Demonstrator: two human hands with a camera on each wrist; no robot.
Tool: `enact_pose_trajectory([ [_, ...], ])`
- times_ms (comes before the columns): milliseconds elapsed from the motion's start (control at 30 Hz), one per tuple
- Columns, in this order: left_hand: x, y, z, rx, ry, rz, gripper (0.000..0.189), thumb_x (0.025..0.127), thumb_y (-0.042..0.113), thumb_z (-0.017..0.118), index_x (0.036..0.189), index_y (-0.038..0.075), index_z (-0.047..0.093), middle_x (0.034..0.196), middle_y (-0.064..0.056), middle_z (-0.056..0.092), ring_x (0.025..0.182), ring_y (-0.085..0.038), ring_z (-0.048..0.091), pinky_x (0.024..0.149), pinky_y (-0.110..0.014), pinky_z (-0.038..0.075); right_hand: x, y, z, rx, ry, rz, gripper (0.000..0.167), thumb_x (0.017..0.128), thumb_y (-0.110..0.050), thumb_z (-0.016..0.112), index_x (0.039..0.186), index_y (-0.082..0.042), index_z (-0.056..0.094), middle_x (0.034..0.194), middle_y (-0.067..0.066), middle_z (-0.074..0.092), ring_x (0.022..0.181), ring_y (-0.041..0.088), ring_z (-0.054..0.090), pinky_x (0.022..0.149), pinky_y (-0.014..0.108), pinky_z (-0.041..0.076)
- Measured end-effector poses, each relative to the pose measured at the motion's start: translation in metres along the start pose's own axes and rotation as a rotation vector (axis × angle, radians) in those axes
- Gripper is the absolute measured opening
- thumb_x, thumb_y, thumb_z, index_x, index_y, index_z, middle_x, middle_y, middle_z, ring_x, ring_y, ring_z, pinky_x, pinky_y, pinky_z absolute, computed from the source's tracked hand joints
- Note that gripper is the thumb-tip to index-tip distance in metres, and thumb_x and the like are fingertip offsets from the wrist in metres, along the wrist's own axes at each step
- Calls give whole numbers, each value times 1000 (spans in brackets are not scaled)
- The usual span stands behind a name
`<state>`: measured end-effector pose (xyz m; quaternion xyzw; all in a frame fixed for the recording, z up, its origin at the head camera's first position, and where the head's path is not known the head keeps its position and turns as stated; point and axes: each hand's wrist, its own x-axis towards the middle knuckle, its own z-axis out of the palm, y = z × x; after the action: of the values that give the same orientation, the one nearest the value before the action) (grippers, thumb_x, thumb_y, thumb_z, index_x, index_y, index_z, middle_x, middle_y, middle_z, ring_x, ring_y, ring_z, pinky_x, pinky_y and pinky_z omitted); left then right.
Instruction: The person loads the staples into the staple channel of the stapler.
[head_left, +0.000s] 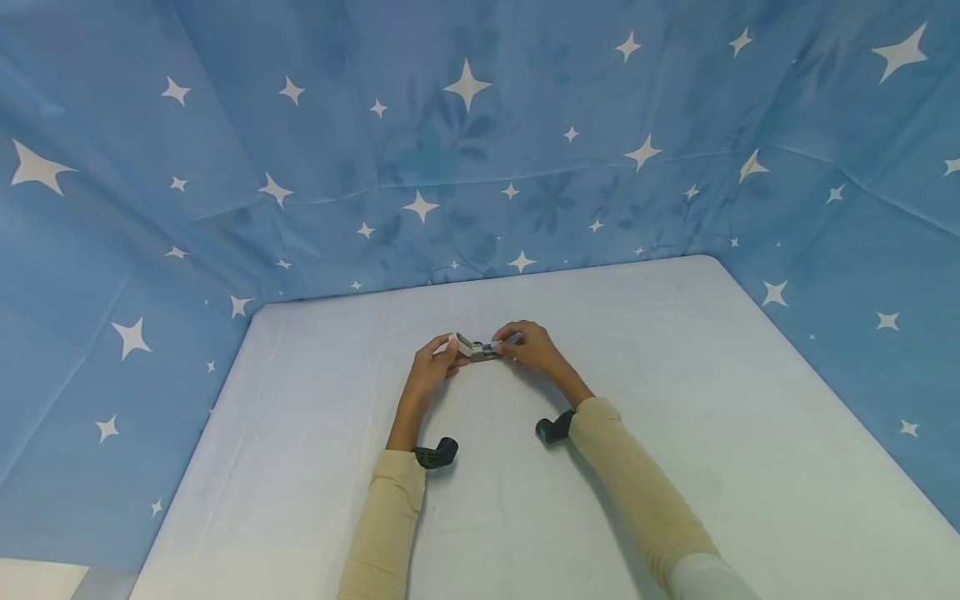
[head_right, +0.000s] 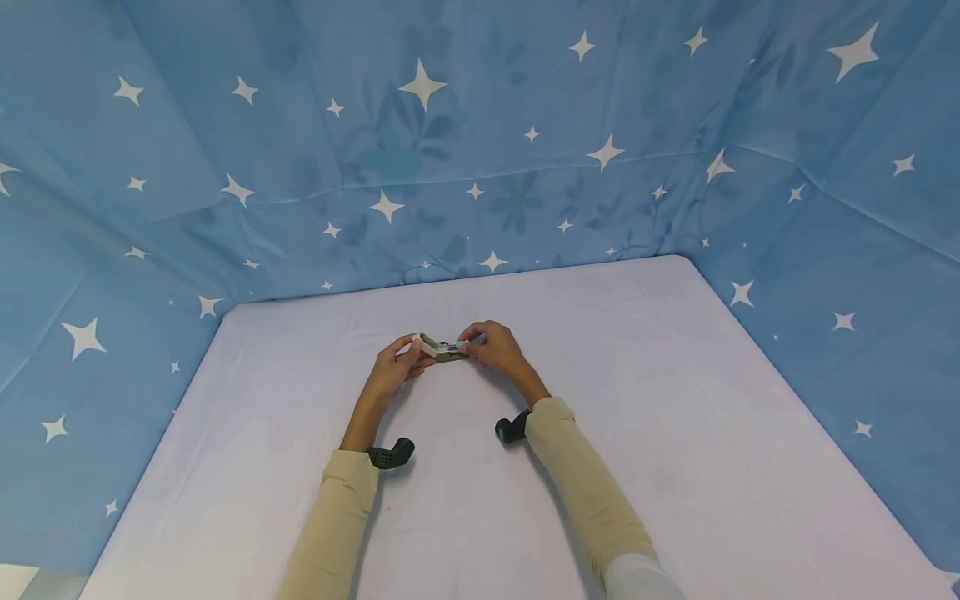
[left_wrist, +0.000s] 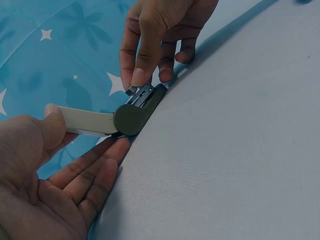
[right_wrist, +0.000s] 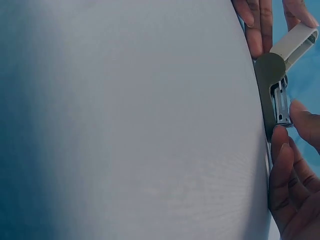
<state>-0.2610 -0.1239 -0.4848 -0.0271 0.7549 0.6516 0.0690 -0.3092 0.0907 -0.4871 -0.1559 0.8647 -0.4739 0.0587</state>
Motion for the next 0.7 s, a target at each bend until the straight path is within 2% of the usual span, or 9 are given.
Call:
enact_pose_trajectory([
  [400, 2, -3, 1, 9, 14, 6, 45, 103, 34, 51, 140, 10, 50, 118, -20, 69, 111, -28, 68, 93, -33, 55, 1, -1, 2, -65, 6, 6, 15, 90, -16, 72, 103, -9, 72, 107, 12, 68, 71, 13, 66, 59, 23, 52],
  [700, 2, -3, 0, 4, 2, 7, 47, 102, 37, 51, 140, 9, 50, 118, -21, 69, 115, -31, 66, 97, -38, 53, 1, -5, 3, -111, 11, 15, 13, 90, -19, 73, 101, -12, 73, 105, 8, 69, 71, 13, 66, 59, 24, 53],
])
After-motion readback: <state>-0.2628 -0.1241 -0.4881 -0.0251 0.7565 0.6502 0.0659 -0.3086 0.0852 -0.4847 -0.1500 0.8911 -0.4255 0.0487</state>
